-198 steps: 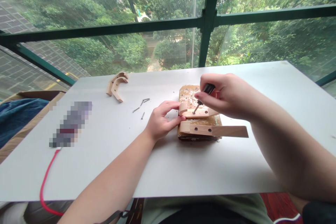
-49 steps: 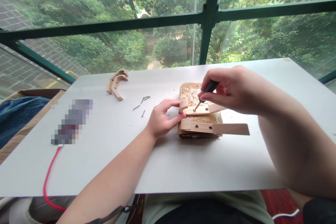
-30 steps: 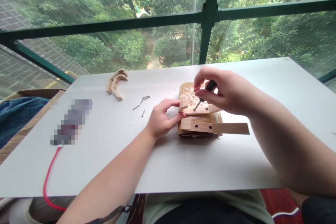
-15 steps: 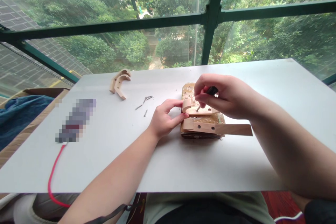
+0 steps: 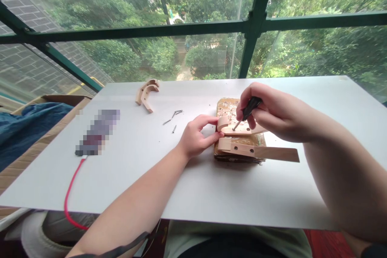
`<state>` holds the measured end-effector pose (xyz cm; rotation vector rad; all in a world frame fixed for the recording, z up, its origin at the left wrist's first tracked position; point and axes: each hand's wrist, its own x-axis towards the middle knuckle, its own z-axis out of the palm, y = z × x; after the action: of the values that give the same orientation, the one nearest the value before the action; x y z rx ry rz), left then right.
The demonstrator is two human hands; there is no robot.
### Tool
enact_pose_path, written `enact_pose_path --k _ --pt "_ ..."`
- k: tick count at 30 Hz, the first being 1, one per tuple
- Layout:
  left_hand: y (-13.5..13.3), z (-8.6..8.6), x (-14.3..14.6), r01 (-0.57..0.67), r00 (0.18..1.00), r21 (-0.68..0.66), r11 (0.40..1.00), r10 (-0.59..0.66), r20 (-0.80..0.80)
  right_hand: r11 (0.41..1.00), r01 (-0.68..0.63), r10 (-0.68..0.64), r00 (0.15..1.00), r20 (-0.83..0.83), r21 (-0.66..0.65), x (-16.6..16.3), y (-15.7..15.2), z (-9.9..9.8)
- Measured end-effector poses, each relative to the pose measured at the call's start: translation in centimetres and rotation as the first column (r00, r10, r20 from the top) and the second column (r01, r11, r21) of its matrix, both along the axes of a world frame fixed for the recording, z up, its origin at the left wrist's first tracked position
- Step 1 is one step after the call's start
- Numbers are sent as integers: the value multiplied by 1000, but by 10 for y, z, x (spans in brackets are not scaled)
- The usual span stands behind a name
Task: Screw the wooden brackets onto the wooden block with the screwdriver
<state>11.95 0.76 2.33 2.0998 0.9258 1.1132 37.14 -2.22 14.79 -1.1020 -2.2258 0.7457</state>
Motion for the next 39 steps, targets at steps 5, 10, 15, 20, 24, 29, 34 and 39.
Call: enact_pose_path --k 5,10,15,20,24,29,34,39 --pt "0 -2 0 2 1000 -2 1000 -2 15 1000 -9 9 1000 9 -16 6 1 2" --pt "0 -2 0 -4 1000 -5 1000 4 13 999 -23 22 998 57 24 10 -1 6" --pt "1 -2 0 0 1000 5 1000 0 7 997 -2 -8 993 122 79 12 -1 8" --pt "1 -1 0 -1 1000 16 1000 1 -1 989 53 -79 980 185 142 12 1 9" --pt "0 1 1 -4 1000 20 1000 5 -7 984 94 -119 979 166 151 11 4 6" --pt "0 1 1 1 1000 21 1000 -2 5 965 149 -188 967 171 216 7 7 3" --pt "0 1 1 5 1000 15 1000 -5 7 964 172 -204 967 150 203 5 7 1" --pt "1 0 0 6 1000 16 1000 -6 9 969 156 -185 972 143 193 4 7 -2"
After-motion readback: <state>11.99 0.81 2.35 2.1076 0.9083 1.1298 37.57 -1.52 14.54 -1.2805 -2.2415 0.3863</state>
